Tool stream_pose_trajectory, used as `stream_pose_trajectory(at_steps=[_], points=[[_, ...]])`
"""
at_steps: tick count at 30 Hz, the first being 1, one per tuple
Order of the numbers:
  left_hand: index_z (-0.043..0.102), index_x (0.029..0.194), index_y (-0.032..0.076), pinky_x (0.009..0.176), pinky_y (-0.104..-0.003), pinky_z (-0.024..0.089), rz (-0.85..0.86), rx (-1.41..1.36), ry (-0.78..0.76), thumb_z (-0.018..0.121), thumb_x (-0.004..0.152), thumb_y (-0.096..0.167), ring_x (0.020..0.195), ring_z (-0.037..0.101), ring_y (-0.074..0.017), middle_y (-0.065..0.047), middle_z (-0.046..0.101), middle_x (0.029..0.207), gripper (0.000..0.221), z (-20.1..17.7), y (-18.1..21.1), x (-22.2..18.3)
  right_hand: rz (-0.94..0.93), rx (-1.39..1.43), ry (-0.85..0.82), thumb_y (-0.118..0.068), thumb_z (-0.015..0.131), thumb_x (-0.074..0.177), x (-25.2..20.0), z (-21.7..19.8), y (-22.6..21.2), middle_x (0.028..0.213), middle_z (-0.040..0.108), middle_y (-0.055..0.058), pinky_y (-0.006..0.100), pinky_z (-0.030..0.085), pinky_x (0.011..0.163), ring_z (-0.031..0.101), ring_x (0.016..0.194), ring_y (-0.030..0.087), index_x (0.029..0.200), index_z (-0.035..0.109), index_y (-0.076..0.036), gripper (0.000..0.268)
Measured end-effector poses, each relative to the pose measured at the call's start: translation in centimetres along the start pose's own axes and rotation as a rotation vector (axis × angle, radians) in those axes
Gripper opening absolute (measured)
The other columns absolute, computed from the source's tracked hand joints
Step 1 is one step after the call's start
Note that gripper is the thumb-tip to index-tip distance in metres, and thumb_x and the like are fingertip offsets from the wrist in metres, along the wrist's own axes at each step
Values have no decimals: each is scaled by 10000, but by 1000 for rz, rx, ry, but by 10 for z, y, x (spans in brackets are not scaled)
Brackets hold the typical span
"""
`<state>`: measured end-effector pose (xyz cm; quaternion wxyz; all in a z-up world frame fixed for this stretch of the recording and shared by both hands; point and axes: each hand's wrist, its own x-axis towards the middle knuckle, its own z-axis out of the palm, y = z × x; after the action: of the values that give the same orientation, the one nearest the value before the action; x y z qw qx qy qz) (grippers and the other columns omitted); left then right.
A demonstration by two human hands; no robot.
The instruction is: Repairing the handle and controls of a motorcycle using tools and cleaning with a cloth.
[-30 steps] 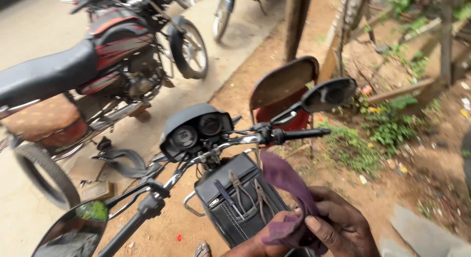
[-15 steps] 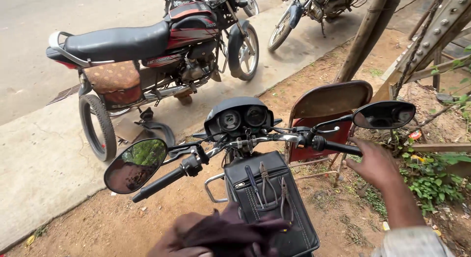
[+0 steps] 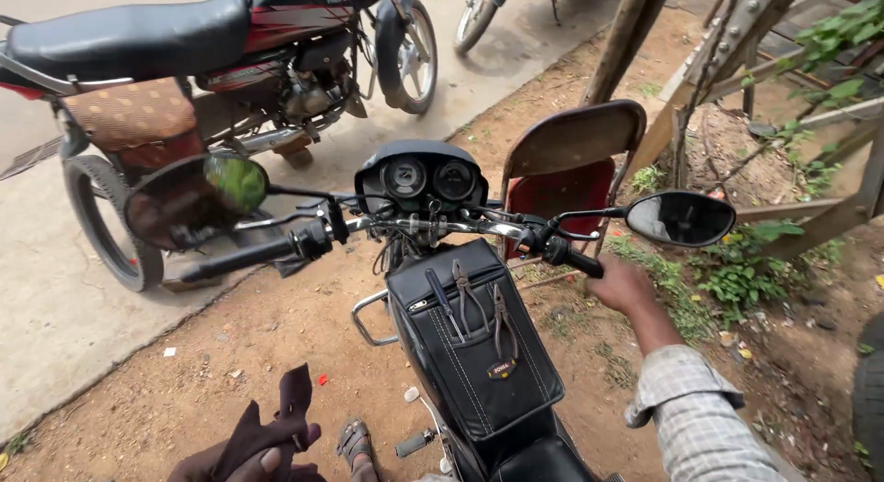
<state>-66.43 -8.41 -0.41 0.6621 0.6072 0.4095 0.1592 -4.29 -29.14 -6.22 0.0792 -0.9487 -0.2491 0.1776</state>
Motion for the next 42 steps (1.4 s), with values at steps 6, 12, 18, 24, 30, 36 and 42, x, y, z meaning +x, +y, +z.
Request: stream_pose_trajectory(at_steps=[6, 12, 18, 24, 30, 36, 42], points=[[762, 1114, -45, 775, -442, 603, -358, 2, 50, 760, 897, 227, 811, 787, -298, -227, 811, 907, 348, 28, 7, 25, -8, 159, -63, -316, 732, 834, -51, 63, 27, 915, 731, 71, 447, 523, 850, 705, 840, 228, 1268, 662, -208, 454], [789, 1085, -23, 695, -378, 555, -413, 215, 22, 802, 881, 273, 711, 752, -243, -208, 813, 800, 360, 32, -20, 48, -54, 457, -324, -276, 786, 816, -30, 45, 43, 845, 768, 96, 381, 511, 654, 658, 662, 162, 1195, 704, -94, 428], [826, 1053, -50, 749, -356, 581, -418, 249, 128, 858, 823, 206, 742, 801, -237, -175, 809, 804, 345, 34, -84, 56, -58, 507, -675, -270, 873, 757, 5, 36, 43, 799, 694, 96, 363, 444, 550, 589, 602, 160, 1140, 723, -15, 484], [816, 1025, -51, 715, -391, 570, -499, 255, 149, 844, 809, 182, 704, 775, -265, -202, 814, 767, 319, 30, -98, 51, -195, 581, -588, -232, 829, 736, 10, 87, 51, 856, 760, -14, 307, 562, 637, 682, 692, 96, 1173, 721, -96, 470], [815, 1007, -48, 697, -406, 581, -524, 268, 134, 846, 815, 206, 672, 774, -265, -213, 817, 752, 320, 44, -88, 53, -21, 176, -21, -214, 750, 860, -67, 67, -1, 792, 743, 52, 343, 524, 697, 665, 658, 165, 1189, 703, -112, 348], [829, 1014, -40, 716, -392, 577, -529, 319, 134, 856, 828, 255, 680, 775, -253, -198, 803, 760, 350, 43, -91, 48, -172, -42, 475, -185, 796, 831, -69, 91, 8, 869, 753, 67, 359, 424, 816, 664, 720, 192, 1268, 664, -103, 464], [812, 1021, -44, 726, -392, 593, -531, 241, 164, 849, 824, 242, 697, 786, -253, -204, 818, 787, 350, 43, -87, 47, -240, 244, -1, -288, 887, 726, -59, 30, 20, 1019, 743, 100, 400, 499, 802, 666, 858, 215, 1331, 633, -136, 673]])
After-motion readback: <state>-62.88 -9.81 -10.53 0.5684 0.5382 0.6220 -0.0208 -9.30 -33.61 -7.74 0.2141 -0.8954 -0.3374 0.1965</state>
